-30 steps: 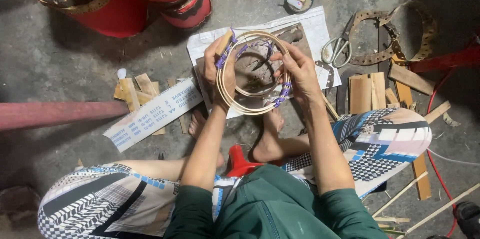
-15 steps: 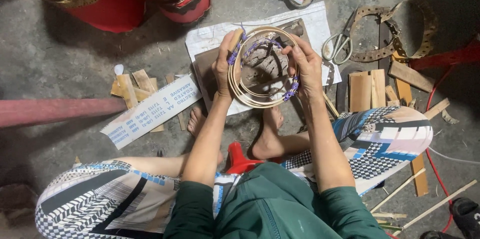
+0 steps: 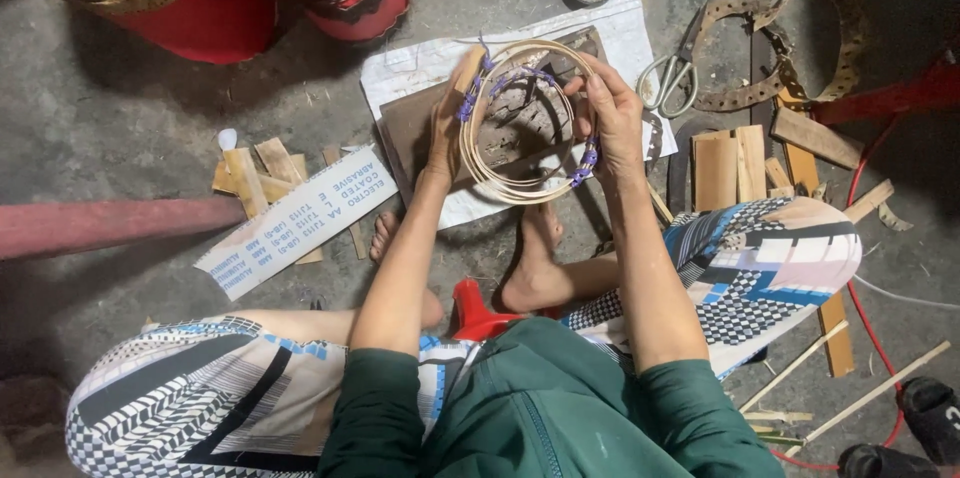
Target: The person is assembling a circular wooden frame, likely for a drum, by hammering wooden slats into place and securing them with purple string.
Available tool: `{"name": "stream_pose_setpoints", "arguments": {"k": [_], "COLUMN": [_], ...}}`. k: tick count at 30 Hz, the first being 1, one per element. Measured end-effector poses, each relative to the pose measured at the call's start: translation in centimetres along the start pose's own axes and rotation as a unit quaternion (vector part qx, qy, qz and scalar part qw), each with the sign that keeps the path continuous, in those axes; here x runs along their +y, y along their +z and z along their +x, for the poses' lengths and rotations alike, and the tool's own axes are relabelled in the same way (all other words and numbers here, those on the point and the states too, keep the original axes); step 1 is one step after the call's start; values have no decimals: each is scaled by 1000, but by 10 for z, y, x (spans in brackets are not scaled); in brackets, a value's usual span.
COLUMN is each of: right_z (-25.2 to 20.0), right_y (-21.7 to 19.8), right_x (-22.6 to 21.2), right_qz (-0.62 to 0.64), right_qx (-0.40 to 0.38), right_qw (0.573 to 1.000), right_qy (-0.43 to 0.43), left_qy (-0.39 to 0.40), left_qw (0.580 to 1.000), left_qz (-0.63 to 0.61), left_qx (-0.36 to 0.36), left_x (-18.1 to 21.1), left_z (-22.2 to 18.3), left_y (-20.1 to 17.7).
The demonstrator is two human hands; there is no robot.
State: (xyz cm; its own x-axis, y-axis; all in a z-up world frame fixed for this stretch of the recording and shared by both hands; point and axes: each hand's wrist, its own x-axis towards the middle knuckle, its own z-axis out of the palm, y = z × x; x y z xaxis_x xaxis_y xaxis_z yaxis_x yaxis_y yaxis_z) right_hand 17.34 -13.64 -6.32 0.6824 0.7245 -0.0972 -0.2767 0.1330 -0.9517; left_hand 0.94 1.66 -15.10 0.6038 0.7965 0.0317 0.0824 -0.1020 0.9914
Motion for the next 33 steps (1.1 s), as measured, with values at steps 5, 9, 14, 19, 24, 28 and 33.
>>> {"name": "stream_pose_setpoints", "arguments": {"k": [5,9,14,19,24,28,33], "right_z": [-2,0,-2,0,-1,-2,2], "right_y": [5,9,33,31,17,13,-73], "right_x": [-4,12,5,15,23,12,45], "right_qz": [0,37,43,95,93,102,-488], "right_qx": [-4,-16,-38,-60,-69,-34,87], "right_qw": [1000,999,997,989,988,985,866], "right_qy": [-4,22,57,99,105,135,-66], "left_qy": [37,45,9,-13,33,50,39], "left_qw": [999,999,995,993,995,992,983], "left_qz": [23,20,82,97,46,-49,-48], "left_qx": [6,4,55,69,80,107,173], "left_x": [-22,-96,-39,40,45,24,-15], "left_z": [-9,0,-21,-27,-14,-12,3], "left_y": [0,-13,-22,-30,-40,-32,-63]}}
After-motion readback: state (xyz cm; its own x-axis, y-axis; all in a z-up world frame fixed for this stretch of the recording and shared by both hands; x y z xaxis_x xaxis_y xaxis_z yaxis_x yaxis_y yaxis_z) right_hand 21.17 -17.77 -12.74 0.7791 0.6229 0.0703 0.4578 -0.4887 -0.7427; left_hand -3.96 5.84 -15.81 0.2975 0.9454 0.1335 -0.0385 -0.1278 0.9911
